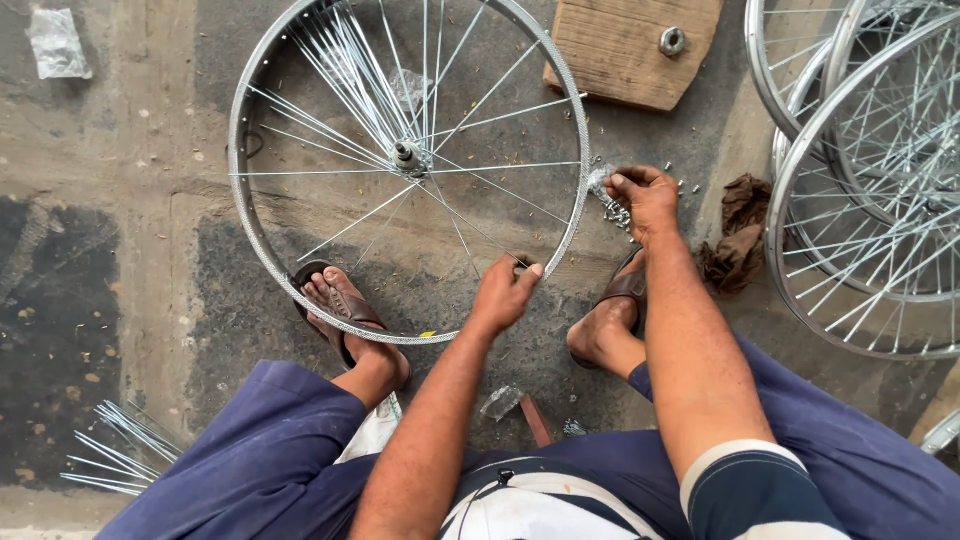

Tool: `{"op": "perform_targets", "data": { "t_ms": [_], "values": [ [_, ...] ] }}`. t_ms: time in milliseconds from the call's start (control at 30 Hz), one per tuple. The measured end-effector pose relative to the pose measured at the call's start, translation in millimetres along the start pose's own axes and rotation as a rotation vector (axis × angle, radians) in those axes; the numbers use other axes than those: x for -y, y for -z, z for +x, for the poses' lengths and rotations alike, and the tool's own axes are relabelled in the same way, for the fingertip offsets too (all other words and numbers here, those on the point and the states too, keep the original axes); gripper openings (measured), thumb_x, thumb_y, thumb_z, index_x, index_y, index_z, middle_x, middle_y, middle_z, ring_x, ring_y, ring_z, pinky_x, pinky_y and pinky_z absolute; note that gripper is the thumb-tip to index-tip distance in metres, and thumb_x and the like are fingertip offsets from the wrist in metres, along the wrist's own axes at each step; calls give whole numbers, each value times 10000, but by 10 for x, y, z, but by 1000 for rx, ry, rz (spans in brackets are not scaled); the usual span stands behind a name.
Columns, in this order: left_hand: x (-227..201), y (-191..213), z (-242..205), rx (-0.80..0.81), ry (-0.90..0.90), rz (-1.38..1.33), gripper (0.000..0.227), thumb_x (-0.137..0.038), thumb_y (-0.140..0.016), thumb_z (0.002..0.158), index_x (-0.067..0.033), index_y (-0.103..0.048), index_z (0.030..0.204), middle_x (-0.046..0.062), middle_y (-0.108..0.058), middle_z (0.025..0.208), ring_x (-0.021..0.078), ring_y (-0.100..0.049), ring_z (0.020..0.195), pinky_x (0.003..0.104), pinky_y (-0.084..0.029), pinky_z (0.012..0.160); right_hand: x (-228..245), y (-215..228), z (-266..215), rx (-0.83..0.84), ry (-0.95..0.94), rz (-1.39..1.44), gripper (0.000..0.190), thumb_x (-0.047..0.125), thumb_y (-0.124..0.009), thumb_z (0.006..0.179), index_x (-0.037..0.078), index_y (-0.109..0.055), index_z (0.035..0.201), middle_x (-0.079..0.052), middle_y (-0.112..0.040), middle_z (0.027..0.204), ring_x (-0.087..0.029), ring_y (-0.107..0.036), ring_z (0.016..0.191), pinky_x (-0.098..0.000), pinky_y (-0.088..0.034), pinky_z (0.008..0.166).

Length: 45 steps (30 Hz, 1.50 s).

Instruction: The person sits on the floor and installs spokes into a bicycle wheel rim, securing each with a nipple. They repeatedly pick up spokes and nipples, insert the spoke ends into the hub, and tighten the nipples by hand.

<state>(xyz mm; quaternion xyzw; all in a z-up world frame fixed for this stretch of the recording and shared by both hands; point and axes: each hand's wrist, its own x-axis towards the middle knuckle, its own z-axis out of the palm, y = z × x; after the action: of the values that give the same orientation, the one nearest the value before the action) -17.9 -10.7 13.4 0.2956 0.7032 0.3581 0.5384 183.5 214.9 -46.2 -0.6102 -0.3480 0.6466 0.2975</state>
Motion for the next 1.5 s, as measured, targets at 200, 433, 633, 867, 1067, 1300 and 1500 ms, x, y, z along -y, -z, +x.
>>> {"op": "perform_targets", "data": {
  "t_ms": [200, 433, 633, 867, 1067, 1300, 1500],
  "values": [
    [-58, 28, -19, 39, 126, 260, 485, -441, -662, 1026, 41, -708, 1046, 229, -716, 1049, 368, -678, 1011, 458, -523, 907, 33, 73, -82, 98, -9, 98, 130, -82, -725, 921, -37, -726, 1042, -143, -760, 1017, -195, -747, 915, -295, -636, 868],
    [-22, -5, 5, 31, 62, 82, 441, -407, -661, 944, 1, -685, 1110, 207, -725, 1059, 355, -705, 990, 451, -540, 868, 120, 80, -147, 195, -69, 222, 138, -56, -690, 945, -22, -732, 1072, -122, -760, 1039, -199, -740, 959, -295, -630, 914],
    [7, 11, 12, -2, 18, 83, 439, -399, -676, 925, -3, -688, 1114, 214, -714, 1054, 361, -701, 982, 445, -537, 863, 105, 189, -68, 17, -82, 81, 160, -17, -713, 926, 41, -727, 1075, -79, -742, 955, -192, -715, 829, -331, -632, 749],
    [-14, 17, -18, -14, 25, 203, 443, -426, -648, 977, 5, -700, 1064, 218, -703, 1043, 383, -674, 989, 466, -519, 874, 298, 693, 294, -273, 11, -549, 153, -7, -645, 925, 19, -755, 1028, -114, -770, 943, -214, -758, 861, -324, -630, 755],
    [2, -10, -16, 3, 18, 197, 446, -426, -636, 970, 7, -688, 1063, 220, -695, 1017, 396, -668, 977, 479, -511, 854, 292, 705, 523, -414, 87, -1274, 227, 273, -809, 872, 84, -810, 998, -183, -761, 1033, -333, -724, 951, -442, -557, 885],
    [19, 37, -16, 2, -5, 26, 432, -382, -676, 905, -3, -663, 1112, 235, -699, 1015, 402, -693, 928, 479, -537, 815, 280, 433, 555, -358, 113, -1541, 264, 306, -771, 901, 103, -805, 1065, -242, -743, 1094, -414, -720, 1010, -491, -575, 873],
    [173, -73, 22, -31, 83, 253, 470, -454, -658, 978, 13, -704, 949, 262, -703, 972, 439, -656, 943, 508, -516, 853, 187, 461, 698, -244, 158, -1745, 238, 194, -657, 875, 61, -816, 991, -256, -742, 1078, -420, -724, 999, -479, -589, 845]
  ]
}}
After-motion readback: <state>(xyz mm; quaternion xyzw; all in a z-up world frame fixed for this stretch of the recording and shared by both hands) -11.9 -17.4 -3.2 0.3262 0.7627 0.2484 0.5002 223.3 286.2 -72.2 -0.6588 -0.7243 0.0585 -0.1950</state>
